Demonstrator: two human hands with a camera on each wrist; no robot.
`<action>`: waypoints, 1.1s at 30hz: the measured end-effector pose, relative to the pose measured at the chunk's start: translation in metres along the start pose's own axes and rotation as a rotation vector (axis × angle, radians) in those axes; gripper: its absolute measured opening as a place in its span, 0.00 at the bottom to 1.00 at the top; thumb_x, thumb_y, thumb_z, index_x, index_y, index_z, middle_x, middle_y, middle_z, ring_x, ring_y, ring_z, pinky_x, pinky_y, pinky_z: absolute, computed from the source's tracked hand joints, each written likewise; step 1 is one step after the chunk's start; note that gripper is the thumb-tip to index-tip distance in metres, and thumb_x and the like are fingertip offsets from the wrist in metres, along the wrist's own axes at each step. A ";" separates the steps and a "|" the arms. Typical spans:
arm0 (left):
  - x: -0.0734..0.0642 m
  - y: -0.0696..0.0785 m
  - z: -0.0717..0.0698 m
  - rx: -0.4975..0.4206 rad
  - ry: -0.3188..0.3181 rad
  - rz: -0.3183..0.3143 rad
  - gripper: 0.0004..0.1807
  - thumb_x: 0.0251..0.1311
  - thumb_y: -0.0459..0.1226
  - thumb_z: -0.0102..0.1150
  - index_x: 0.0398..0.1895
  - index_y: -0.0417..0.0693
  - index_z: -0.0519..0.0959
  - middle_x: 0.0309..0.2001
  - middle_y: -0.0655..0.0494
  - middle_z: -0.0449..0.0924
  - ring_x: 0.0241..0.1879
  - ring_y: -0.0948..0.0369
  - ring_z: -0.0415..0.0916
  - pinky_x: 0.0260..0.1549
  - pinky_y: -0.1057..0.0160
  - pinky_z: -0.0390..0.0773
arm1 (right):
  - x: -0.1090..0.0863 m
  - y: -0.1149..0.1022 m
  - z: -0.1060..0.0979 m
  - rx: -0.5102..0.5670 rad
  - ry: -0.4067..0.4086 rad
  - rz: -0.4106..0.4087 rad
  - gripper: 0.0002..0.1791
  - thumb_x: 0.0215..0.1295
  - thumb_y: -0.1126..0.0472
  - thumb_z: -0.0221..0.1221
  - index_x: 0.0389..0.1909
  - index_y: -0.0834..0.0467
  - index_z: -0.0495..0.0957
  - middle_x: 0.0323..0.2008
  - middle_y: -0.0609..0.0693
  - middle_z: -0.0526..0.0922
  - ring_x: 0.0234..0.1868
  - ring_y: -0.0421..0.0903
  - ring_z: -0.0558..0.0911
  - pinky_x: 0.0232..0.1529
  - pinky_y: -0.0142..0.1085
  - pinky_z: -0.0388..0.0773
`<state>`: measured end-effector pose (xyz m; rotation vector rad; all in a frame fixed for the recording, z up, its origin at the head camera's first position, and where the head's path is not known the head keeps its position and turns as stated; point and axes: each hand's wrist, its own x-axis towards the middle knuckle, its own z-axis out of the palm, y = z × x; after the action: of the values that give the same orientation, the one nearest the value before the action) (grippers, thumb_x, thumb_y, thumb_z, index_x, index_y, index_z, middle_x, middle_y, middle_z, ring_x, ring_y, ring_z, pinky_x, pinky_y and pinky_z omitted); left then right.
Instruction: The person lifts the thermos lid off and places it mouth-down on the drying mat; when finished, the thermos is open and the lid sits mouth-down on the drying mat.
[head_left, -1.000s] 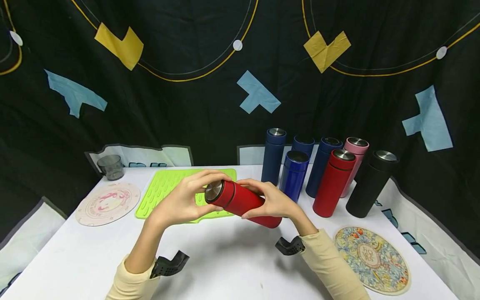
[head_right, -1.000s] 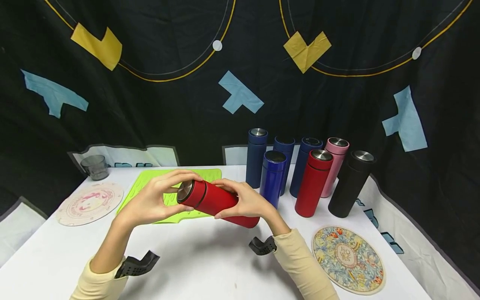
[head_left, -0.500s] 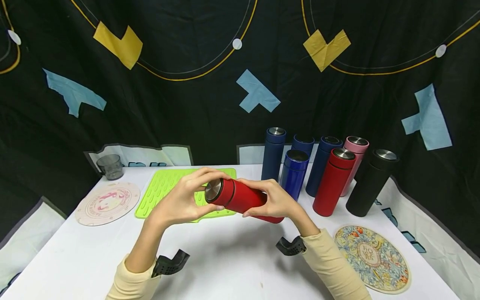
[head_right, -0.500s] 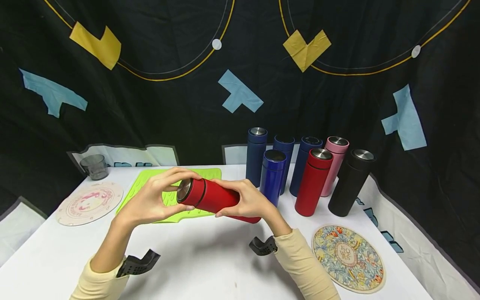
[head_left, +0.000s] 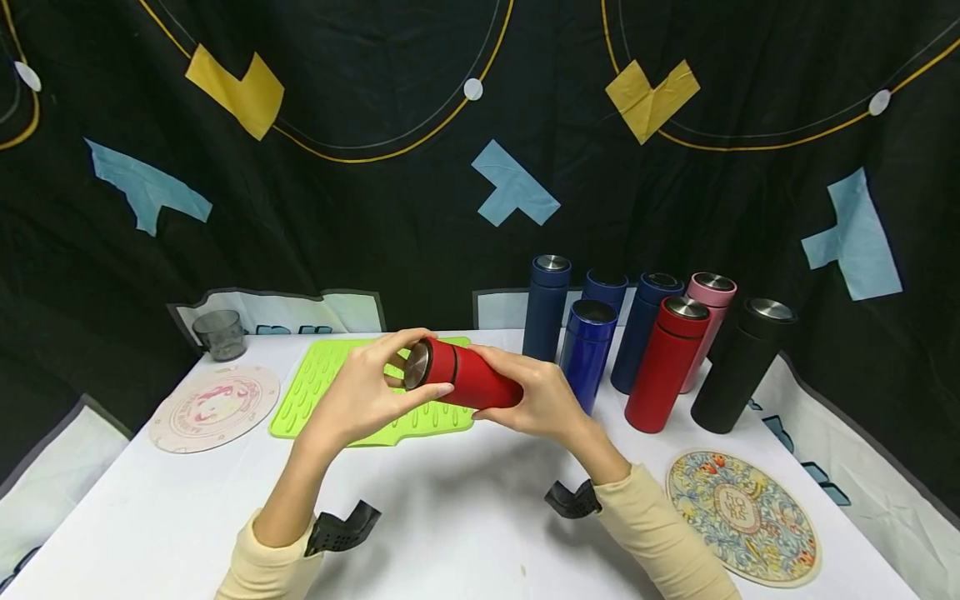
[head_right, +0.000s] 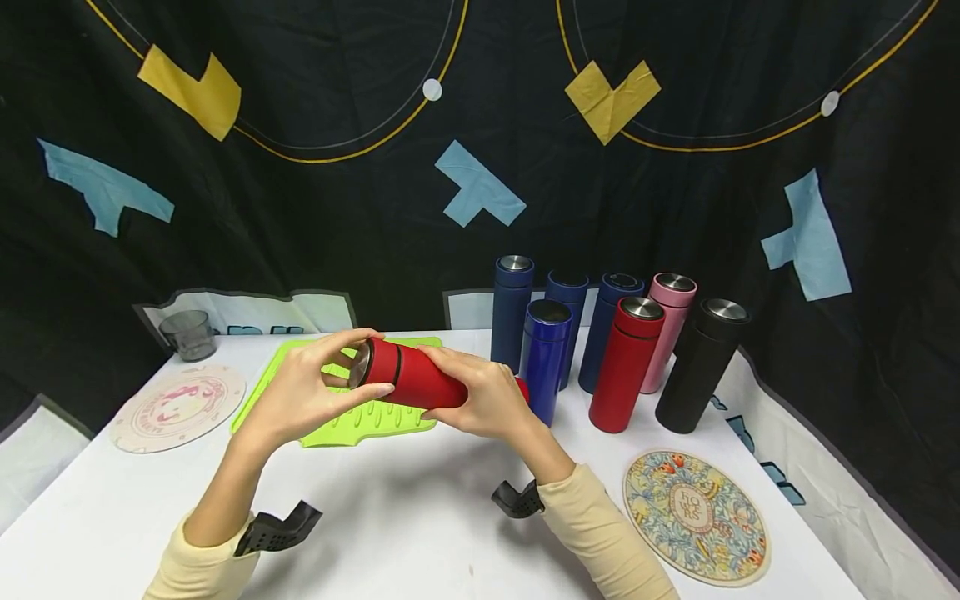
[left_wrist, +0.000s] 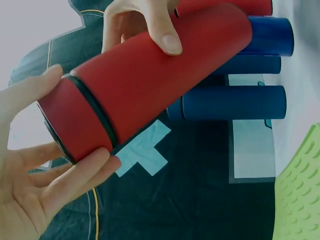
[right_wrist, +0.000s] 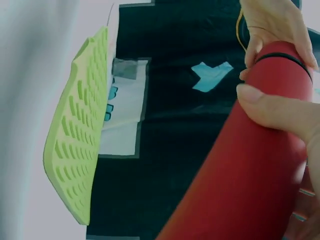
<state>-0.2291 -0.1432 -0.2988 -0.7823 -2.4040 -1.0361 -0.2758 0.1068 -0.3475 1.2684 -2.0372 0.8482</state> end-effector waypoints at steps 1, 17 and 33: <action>0.000 0.000 -0.001 0.002 0.000 -0.009 0.32 0.48 0.47 0.75 0.57 0.51 0.75 0.44 0.58 0.80 0.34 0.61 0.80 0.32 0.64 0.83 | 0.000 -0.001 0.000 -0.023 0.005 -0.003 0.43 0.41 0.57 0.78 0.62 0.58 0.73 0.55 0.53 0.80 0.51 0.49 0.82 0.48 0.38 0.80; -0.001 -0.008 -0.014 -0.150 -0.087 0.262 0.33 0.41 0.33 0.78 0.56 0.53 0.78 0.56 0.56 0.76 0.52 0.59 0.75 0.39 0.61 0.83 | 0.006 -0.010 -0.012 0.007 -0.076 0.001 0.43 0.40 0.53 0.78 0.62 0.55 0.74 0.51 0.50 0.83 0.48 0.44 0.82 0.46 0.35 0.80; -0.001 -0.009 -0.013 -0.109 -0.124 0.182 0.41 0.42 0.31 0.77 0.64 0.55 0.71 0.60 0.60 0.72 0.56 0.59 0.72 0.46 0.57 0.81 | 0.002 -0.010 -0.013 -0.110 -0.058 0.023 0.44 0.39 0.52 0.79 0.62 0.55 0.74 0.52 0.51 0.82 0.49 0.46 0.82 0.47 0.38 0.81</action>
<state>-0.2325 -0.1584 -0.2958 -1.1111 -2.3388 -1.0809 -0.2656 0.1117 -0.3358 1.2241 -2.1168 0.7076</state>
